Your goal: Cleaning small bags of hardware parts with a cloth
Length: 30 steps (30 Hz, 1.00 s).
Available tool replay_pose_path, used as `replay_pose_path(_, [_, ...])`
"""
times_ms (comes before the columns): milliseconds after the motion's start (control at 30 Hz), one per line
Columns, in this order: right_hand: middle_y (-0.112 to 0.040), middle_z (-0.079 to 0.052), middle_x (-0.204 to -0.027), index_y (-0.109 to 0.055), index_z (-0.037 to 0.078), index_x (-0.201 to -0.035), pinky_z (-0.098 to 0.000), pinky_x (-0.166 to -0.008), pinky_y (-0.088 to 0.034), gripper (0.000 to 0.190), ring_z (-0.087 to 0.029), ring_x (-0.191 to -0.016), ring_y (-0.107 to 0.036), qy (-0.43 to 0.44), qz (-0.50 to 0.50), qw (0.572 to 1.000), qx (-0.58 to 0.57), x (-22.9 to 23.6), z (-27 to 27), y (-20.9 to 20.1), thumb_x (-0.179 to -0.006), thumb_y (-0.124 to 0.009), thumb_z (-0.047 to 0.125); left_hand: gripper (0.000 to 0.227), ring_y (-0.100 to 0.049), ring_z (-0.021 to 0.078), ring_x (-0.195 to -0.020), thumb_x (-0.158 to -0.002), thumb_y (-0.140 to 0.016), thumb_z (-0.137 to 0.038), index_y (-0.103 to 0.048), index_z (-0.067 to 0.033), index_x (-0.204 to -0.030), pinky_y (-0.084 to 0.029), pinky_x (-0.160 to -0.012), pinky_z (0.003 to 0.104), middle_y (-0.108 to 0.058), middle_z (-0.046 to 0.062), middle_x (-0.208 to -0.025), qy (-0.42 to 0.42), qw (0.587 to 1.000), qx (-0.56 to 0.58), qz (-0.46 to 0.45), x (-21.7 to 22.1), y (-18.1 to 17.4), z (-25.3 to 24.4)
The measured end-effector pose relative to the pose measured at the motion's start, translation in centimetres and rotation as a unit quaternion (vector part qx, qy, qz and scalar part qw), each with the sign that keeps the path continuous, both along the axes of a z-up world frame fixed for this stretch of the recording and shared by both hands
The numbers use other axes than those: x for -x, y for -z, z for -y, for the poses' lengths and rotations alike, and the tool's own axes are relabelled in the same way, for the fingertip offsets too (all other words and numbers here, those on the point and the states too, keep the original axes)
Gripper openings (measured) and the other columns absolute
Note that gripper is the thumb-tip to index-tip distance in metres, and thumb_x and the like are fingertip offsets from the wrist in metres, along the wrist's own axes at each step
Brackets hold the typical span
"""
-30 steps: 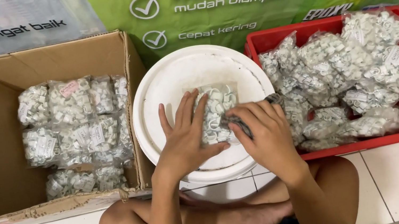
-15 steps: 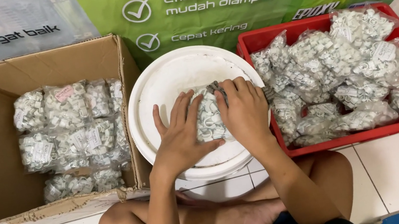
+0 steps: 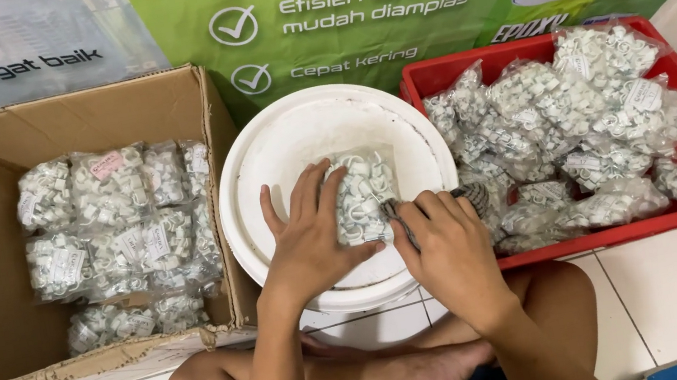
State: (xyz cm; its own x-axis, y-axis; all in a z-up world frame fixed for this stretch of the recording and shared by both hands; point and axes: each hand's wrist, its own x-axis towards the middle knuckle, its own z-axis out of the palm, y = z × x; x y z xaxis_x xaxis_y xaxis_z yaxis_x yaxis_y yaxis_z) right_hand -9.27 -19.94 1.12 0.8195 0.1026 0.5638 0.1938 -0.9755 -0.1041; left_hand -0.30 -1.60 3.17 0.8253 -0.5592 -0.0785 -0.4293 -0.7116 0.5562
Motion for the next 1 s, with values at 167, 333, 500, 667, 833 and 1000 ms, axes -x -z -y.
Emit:
replay_pose_path(167, [-0.068, -0.007, -0.088, -0.077, 0.011, -0.099, -0.0414, -0.077, -0.053, 0.007, -0.031, -0.086, -0.069, -0.106, -0.088, 0.986, -0.097, 0.2, 2.3, -2.9, -0.096, -0.077, 0.017, 0.110, -0.003, 0.0350, -0.167, -0.084, -0.088, -0.044, -0.026, -0.0120, -0.169, 0.026, -0.121, 0.071, -0.019, 0.018, -0.178, 0.041, 0.997, -0.054, 0.021, -0.2, -1.0, 0.9])
replay_pose_path(333, [-0.076, -0.009, -0.105, -0.076, 0.010, -0.114, -0.0454, -0.088, -0.056, 0.017, -0.034, -0.100, -0.073, -0.116, -0.129, 0.970, -0.172, -2.9, 2.4, -2.0, -0.099, -0.074, 0.016, 0.112, -0.002, 0.0290, -0.169, -0.086, -0.086, -0.040, -0.020, -0.0104, -0.172, 0.023, -0.127, 0.063, -0.013, 0.015, -0.182, 0.112, 0.992, -0.061, 0.014, -1.6, -0.1, 1.3])
replay_pose_path(500, [-0.070, -0.004, -0.108, -0.070, 0.018, -0.124, -0.0445, -0.094, -0.054, 0.020, -0.030, -0.109, -0.069, -0.025, -0.119, 0.971, -0.207, -10.1, 2.8, 1.7, -0.104, -0.071, 0.022, 0.117, -0.009, 0.0331, -0.168, -0.083, -0.091, -0.032, -0.020, 0.0030, -0.169, 0.013, -0.132, 0.056, -0.022, 0.024, -0.178, 0.085, 0.996, 0.029, -0.027, -1.6, 0.5, 1.2])
replay_pose_path(667, [-0.069, -0.011, -0.102, -0.068, 0.013, -0.118, -0.0509, -0.089, -0.059, 0.019, -0.035, -0.103, -0.072, 0.057, -0.117, 0.981, -0.144, -12.0, 2.3, 3.1, -0.106, -0.069, 0.027, 0.123, -0.011, 0.0343, -0.168, -0.083, -0.091, -0.032, -0.013, 0.0048, -0.171, 0.010, -0.133, 0.055, -0.023, 0.025, -0.177, 0.089, 0.996, 0.006, -0.023, -1.2, -0.6, 1.3])
replay_pose_path(833, [-0.067, -0.011, -0.104, -0.068, 0.007, -0.120, -0.0469, -0.083, -0.062, 0.021, -0.034, -0.103, -0.073, 0.064, -0.095, 0.982, -0.149, -8.7, 1.5, 1.9, -0.114, -0.060, 0.025, 0.126, -0.015, 0.0316, -0.167, -0.078, -0.093, -0.035, -0.016, -0.0002, -0.172, 0.003, -0.134, 0.055, -0.026, 0.021, -0.176, 0.075, 0.996, -0.049, -0.006, -1.7, -0.4, 2.4])
replay_pose_path(1000, [-0.069, -0.011, -0.096, -0.076, 0.005, -0.115, -0.0424, -0.076, -0.064, 0.019, -0.031, -0.097, -0.075, 0.045, -0.069, 0.989, -0.121, -5.8, 1.7, 0.8, -0.110, -0.067, 0.021, 0.125, -0.019, 0.0368, -0.164, -0.075, -0.093, -0.040, -0.024, -0.0017, -0.171, -0.007, -0.132, 0.060, -0.029, 0.023, -0.173, 0.078, 0.986, -0.143, 0.021, -2.3, -0.3, 3.4])
